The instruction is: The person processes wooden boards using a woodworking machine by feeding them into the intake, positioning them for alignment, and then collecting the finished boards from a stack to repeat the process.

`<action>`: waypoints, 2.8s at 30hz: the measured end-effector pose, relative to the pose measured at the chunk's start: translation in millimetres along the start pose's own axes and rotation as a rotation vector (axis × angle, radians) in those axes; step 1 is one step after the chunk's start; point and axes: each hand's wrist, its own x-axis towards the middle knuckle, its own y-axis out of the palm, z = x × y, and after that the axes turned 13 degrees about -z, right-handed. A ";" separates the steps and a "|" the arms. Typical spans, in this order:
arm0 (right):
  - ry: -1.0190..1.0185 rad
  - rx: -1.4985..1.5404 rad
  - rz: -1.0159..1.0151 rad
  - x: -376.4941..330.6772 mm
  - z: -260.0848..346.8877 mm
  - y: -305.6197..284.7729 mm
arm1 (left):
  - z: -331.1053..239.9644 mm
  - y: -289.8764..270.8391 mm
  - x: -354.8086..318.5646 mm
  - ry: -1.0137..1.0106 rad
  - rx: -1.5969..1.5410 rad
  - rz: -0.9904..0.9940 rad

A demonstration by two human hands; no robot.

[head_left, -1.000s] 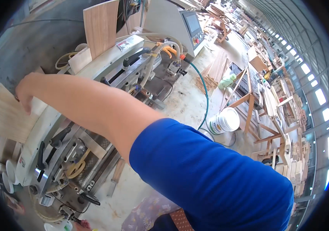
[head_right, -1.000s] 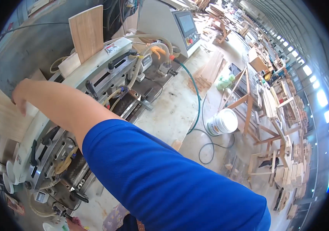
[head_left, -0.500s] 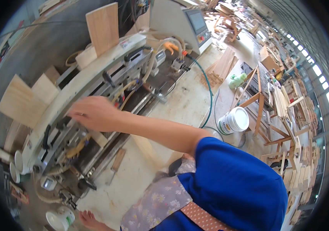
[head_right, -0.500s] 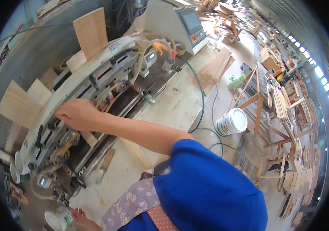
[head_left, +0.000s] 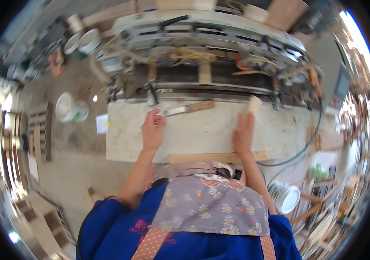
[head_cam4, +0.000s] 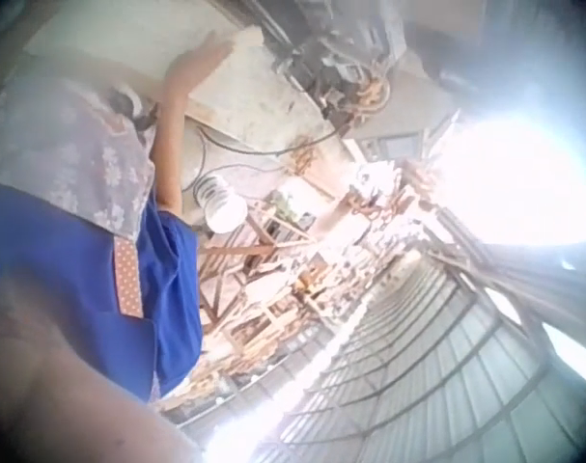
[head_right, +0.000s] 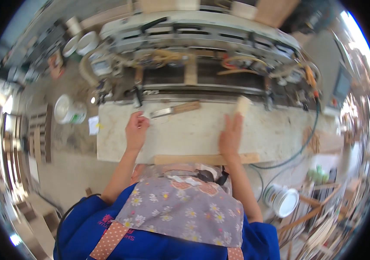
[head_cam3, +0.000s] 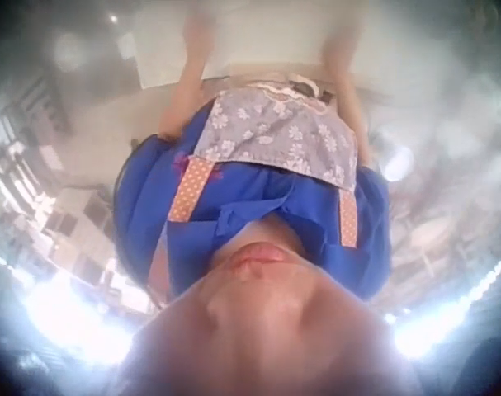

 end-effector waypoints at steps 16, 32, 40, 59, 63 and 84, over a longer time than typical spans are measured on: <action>-0.315 0.436 0.199 23.2 74.9 -13.1 | 32.3 -131.7 -222.0 -0.393 0.117 -0.714; -0.905 0.755 0.850 -112.8 248.4 -22.5 | 49.0 -142.5 -486.9 -0.760 -0.046 -1.093; -1.190 0.627 1.140 -183.0 325.0 10.5 | 58.7 -250.4 -492.5 -0.870 0.070 -1.035; -1.579 0.317 1.514 -395.8 617.4 90.6 | 265.8 -444.8 -697.7 -0.797 -1.169 -2.124; -1.606 0.198 1.536 -446.6 661.9 155.4 | 313.6 -394.1 -689.8 -1.122 -1.349 -1.970; -1.947 0.063 1.172 -742.1 823.5 539.4 | 671.3 -364.9 -546.7 -1.779 -1.336 -1.801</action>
